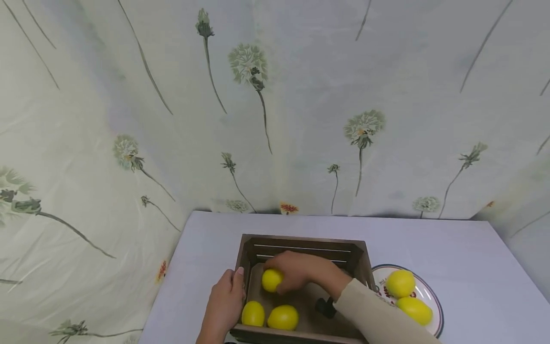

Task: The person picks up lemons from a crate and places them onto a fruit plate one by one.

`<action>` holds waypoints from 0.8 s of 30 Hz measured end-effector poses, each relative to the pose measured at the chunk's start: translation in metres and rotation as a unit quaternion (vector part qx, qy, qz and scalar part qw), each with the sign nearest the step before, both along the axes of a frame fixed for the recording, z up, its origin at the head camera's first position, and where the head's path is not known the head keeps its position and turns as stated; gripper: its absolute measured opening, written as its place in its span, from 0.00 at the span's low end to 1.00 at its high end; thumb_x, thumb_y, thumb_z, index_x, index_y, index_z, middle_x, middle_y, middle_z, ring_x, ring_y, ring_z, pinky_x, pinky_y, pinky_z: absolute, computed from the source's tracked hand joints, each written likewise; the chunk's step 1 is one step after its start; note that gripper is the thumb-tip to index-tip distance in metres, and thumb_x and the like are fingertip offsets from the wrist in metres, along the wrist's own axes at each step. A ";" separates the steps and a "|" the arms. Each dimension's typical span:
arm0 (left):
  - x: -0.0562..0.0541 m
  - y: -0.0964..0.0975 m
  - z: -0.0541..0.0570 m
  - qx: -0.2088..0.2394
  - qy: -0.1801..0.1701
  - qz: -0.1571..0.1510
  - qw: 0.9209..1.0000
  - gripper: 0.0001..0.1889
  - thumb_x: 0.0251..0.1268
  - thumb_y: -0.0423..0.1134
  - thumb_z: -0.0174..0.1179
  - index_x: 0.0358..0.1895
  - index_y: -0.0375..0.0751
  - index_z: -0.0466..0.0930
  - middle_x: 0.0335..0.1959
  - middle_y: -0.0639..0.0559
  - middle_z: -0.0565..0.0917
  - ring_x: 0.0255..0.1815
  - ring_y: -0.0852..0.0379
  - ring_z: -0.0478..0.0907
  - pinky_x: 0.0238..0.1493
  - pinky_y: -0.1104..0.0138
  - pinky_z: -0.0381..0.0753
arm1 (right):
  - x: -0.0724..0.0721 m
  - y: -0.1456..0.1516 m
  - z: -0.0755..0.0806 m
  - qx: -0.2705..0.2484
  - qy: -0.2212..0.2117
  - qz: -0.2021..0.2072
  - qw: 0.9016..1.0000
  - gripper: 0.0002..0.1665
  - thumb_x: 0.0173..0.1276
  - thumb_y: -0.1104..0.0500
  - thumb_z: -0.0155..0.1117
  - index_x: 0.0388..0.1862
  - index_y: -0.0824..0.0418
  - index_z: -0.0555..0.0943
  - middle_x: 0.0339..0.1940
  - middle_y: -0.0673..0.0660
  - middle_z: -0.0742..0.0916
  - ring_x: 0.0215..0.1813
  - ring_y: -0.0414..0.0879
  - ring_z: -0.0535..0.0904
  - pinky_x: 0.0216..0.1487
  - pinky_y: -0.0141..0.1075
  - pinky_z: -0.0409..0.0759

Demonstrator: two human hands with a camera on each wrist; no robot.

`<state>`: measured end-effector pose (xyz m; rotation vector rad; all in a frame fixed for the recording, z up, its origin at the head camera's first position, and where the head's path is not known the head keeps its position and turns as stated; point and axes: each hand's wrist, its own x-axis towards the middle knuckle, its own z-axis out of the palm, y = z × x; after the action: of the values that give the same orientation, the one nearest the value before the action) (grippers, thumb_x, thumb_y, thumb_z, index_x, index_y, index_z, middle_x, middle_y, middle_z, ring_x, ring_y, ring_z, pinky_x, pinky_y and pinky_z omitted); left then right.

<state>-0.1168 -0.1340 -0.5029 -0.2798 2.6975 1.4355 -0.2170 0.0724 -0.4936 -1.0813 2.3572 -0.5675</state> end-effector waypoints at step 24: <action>0.000 -0.001 -0.001 -0.005 0.007 0.001 1.000 0.25 0.87 0.56 0.43 0.35 0.40 0.73 0.21 0.52 0.74 0.19 0.53 0.67 0.21 0.62 0.67 | 0.046 0.050 0.074 0.040 0.104 -0.065 0.992 0.32 0.58 0.52 0.79 0.60 0.54 0.76 0.43 0.44 0.81 0.36 0.38 0.74 0.39 0.38 0.79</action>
<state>-0.1172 -0.1348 -0.5042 -0.2750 2.7176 1.4295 -0.1709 0.1219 -0.4196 -0.9991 2.6212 -0.4176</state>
